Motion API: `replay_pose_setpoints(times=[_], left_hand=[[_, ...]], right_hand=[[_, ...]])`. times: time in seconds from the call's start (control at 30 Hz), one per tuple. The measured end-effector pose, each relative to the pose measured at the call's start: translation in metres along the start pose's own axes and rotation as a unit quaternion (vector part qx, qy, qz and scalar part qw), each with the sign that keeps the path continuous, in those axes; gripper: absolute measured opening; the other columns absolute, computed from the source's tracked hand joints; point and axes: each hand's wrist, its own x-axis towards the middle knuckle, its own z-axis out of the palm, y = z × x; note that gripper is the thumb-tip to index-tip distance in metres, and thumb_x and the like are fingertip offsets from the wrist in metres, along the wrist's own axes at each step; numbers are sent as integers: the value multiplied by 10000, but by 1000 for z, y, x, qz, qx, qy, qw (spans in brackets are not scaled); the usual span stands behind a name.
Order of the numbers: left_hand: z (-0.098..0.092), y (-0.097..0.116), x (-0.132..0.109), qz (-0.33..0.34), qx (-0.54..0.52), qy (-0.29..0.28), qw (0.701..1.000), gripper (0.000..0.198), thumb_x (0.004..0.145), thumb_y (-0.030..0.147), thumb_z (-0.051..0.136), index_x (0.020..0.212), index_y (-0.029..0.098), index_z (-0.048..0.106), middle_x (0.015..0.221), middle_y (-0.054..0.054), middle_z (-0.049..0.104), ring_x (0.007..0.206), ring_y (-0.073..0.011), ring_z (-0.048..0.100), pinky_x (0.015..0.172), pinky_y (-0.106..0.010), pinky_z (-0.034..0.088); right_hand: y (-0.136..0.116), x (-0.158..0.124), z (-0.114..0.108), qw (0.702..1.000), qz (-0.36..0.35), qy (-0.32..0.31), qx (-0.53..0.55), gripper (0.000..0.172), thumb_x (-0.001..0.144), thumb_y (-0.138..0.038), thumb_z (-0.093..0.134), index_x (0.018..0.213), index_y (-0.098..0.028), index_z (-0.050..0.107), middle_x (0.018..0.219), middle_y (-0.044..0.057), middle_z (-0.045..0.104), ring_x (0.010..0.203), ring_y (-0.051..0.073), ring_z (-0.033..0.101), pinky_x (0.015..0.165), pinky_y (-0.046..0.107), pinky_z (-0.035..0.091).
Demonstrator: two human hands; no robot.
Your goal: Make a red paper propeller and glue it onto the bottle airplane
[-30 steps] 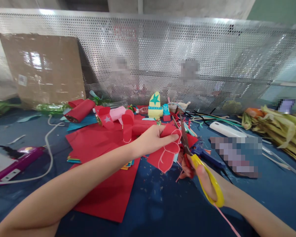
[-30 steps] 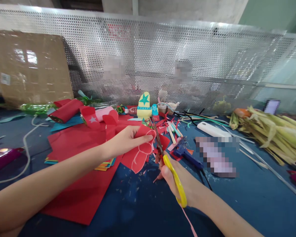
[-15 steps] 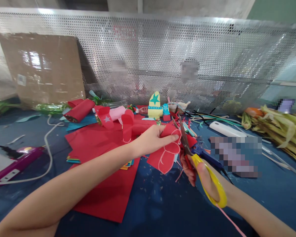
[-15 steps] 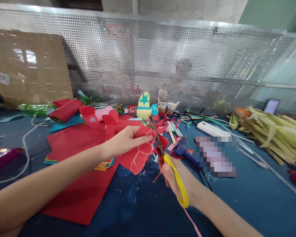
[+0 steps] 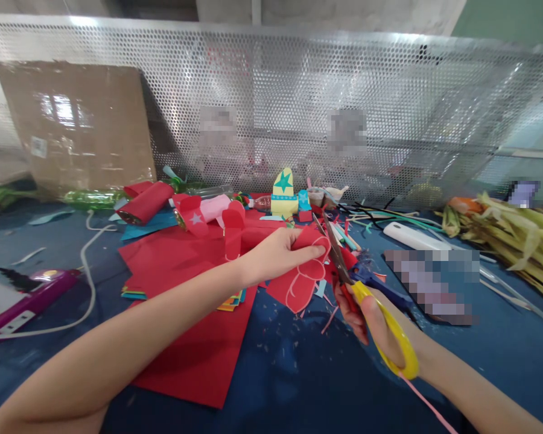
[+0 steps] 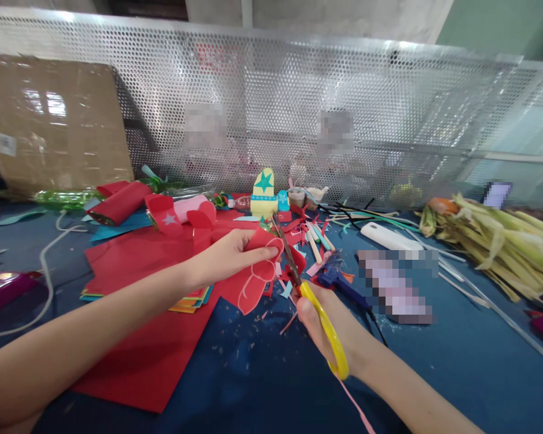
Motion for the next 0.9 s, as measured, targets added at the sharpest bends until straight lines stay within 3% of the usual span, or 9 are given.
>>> replay_pose_setpoints(times=[0.37, 0.7, 0.9], left_hand=[[-6, 5, 1, -16, -11, -15, 1000, 197, 811, 337, 609, 850, 148, 648, 730, -8, 663, 636, -121, 613, 604, -235, 460], [-15, 6, 2, -29, -8, -35, 999, 169, 768, 306, 668, 799, 140, 675, 709, -11, 668, 634, -126, 605, 594, -232, 448], [-12, -7, 10, -19, -51, -7, 998, 128, 728, 260, 695, 815, 167, 700, 823, -16, 694, 784, -133, 621, 743, -244, 450]], right_hand=[[-11, 0, -8, 1000, -2, -6, -18, 528, 873, -682, 254, 750, -199, 429, 588, -49, 337, 451, 86, 268, 351, 203, 263], [-24, 3, -13, 995, 60, -45, -61, 506, 861, -686, 283, 676, -219, 339, 545, -76, 289, 349, 53, 279, 290, 184, 278], [-29, 10, -7, 994, 109, 30, 15, 581, 747, -789, 337, 673, -217, 408, 494, -80, 319, 349, 74, 336, 309, 204, 345]])
